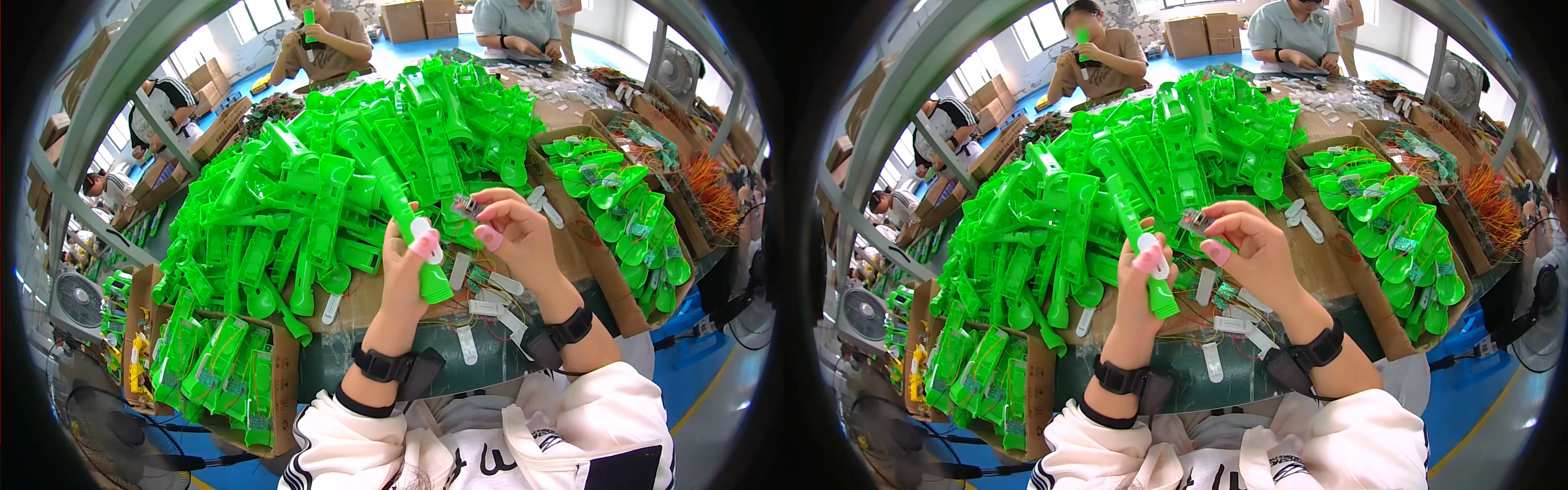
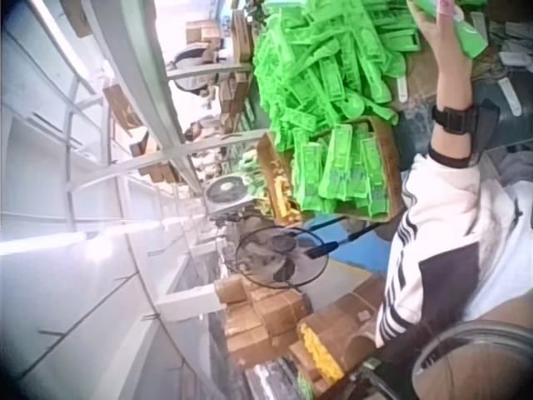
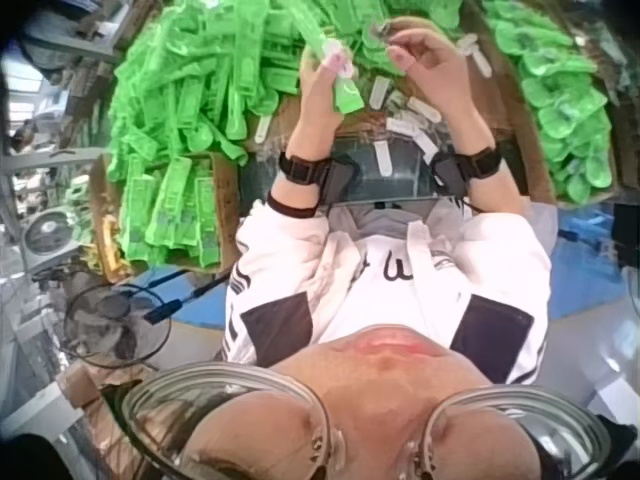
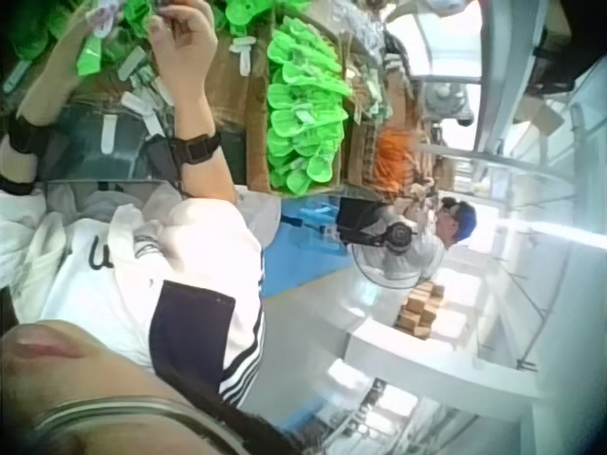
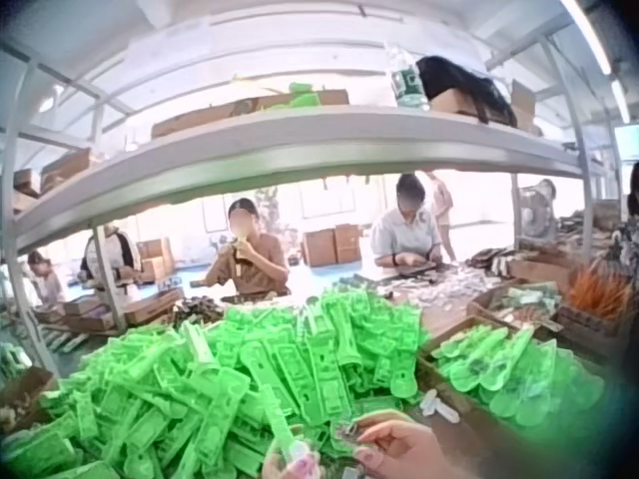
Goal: Assembling green plastic shells with electronic circuit boards and wiring components.
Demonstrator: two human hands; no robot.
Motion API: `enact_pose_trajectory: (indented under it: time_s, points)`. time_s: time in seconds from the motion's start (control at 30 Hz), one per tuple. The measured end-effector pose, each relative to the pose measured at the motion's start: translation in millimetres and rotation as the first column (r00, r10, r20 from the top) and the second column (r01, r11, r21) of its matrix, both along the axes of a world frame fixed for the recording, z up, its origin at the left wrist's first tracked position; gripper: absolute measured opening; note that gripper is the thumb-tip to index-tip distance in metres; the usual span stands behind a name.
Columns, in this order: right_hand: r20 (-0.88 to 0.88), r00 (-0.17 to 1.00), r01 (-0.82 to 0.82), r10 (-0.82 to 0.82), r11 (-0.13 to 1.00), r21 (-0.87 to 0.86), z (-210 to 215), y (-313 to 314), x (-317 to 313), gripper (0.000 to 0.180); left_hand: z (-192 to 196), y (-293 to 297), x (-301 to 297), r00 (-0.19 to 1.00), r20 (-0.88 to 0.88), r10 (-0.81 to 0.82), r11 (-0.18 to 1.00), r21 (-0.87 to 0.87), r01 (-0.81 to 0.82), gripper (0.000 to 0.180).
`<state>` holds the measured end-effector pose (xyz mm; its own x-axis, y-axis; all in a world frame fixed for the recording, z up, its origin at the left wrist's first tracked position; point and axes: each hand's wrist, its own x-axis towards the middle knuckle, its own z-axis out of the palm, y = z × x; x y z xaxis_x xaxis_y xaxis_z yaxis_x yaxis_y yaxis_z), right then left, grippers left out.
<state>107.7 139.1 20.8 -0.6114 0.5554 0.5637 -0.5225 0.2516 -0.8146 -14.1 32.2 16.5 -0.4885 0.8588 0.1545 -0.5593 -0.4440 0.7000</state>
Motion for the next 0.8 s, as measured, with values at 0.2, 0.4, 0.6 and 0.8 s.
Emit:
enact_pose_trajectory:
  time_s: [0.2, 0.4, 0.6, 0.8]
  points:
    - [0.01, 0.999, 0.037, -0.037, 0.998, -0.054, -20.9, -1.9, 1.1, 0.019, -32.8, 13.6, -6.0, 0.996, -0.074, 0.058, 0.995, -0.071, -0.064, 0.052]
    - [0.02, 1.0, 0.006, -0.005, 0.999, -0.04, -25.8, -6.8, -3.6, 0.021, -29.7, 10.9, -8.8, 0.941, 0.247, -0.233, 0.968, 0.151, 0.2, 0.061]
    - [0.035, 0.999, 0.032, -0.023, 0.965, -0.259, -26.4, -7.4, 1.4, 0.013, -25.2, 6.8, -0.5, 0.962, 0.111, -0.248, 0.956, 0.191, 0.225, 0.068]
    - [0.054, 0.997, -0.027, 0.046, 0.948, -0.317, -25.0, -9.1, 2.3, 0.015, -24.0, 5.8, 0.9, 0.956, -0.283, 0.071, 0.997, 0.006, -0.072, 0.056]
